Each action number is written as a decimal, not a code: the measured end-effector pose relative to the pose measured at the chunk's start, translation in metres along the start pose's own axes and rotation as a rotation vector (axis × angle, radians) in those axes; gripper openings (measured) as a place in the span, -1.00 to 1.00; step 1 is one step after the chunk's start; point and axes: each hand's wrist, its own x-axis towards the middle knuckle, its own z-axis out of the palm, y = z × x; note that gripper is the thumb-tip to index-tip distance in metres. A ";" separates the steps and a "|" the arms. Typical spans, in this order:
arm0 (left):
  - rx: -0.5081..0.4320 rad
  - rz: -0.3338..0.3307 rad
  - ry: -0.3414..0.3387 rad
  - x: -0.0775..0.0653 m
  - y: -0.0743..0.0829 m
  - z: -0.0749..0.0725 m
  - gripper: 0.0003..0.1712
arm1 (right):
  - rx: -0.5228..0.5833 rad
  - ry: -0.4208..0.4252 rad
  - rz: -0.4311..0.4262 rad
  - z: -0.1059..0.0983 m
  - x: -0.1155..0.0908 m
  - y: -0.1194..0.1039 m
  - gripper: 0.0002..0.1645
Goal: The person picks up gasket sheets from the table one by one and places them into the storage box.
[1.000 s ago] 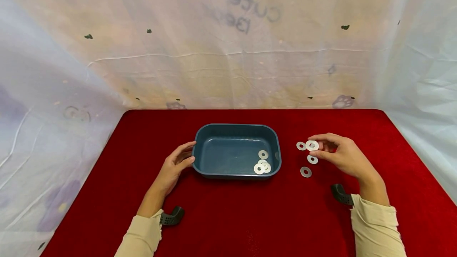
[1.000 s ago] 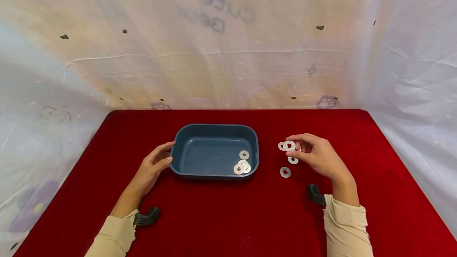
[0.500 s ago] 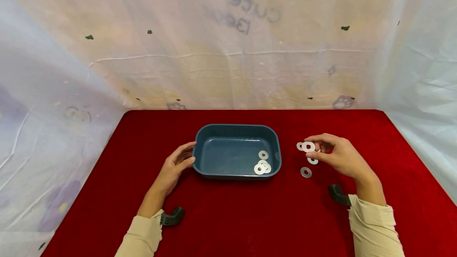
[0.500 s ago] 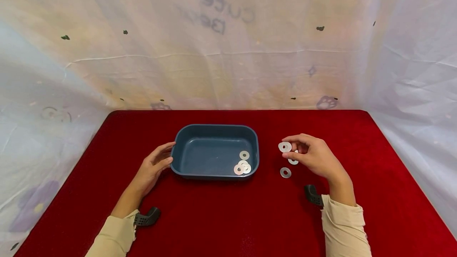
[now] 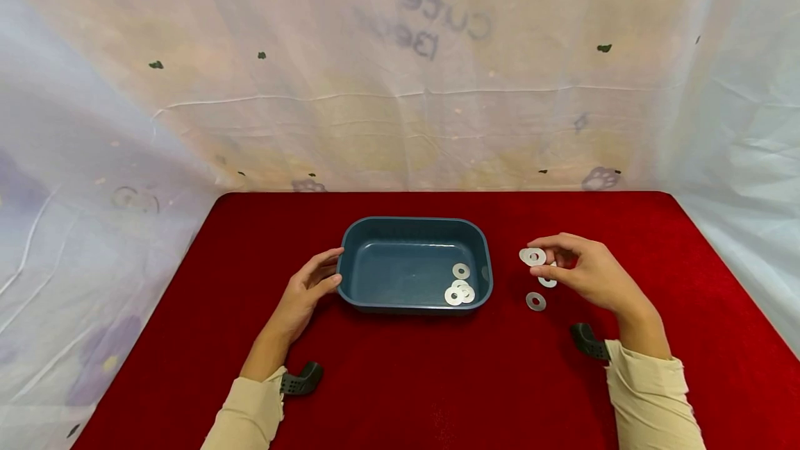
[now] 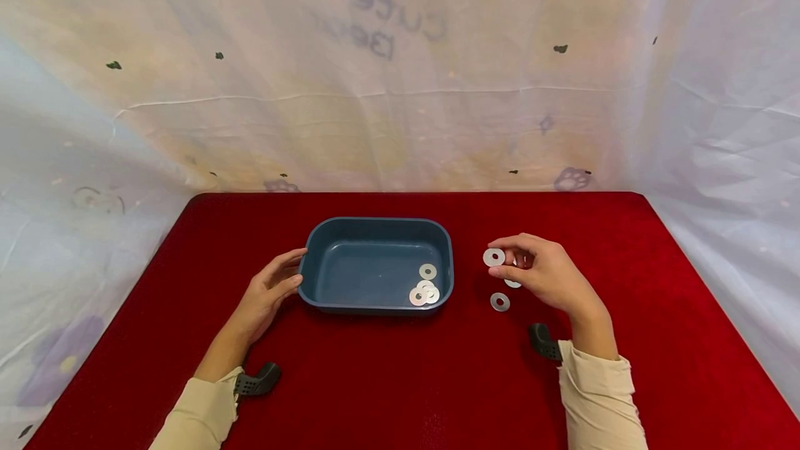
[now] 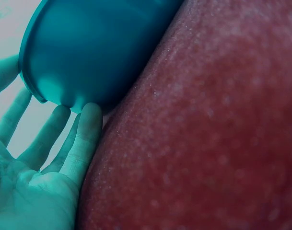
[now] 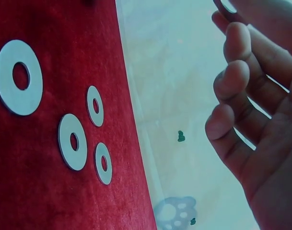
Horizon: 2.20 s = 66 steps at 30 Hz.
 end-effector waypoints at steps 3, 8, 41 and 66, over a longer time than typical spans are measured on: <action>0.005 0.000 0.000 0.000 -0.001 0.000 -0.40 | 0.002 -0.002 -0.001 0.002 0.001 -0.001 -0.62; 0.007 -0.001 -0.001 -0.001 -0.001 0.000 -0.40 | -0.002 -0.007 0.003 0.004 0.002 -0.003 -0.64; 0.011 -0.004 0.002 0.000 -0.003 0.000 -0.41 | 0.001 -0.027 -0.051 0.017 0.007 -0.021 -0.62; 0.027 -0.010 0.006 0.000 -0.001 0.000 -0.40 | -0.036 -0.120 -0.052 0.033 0.015 -0.029 -0.60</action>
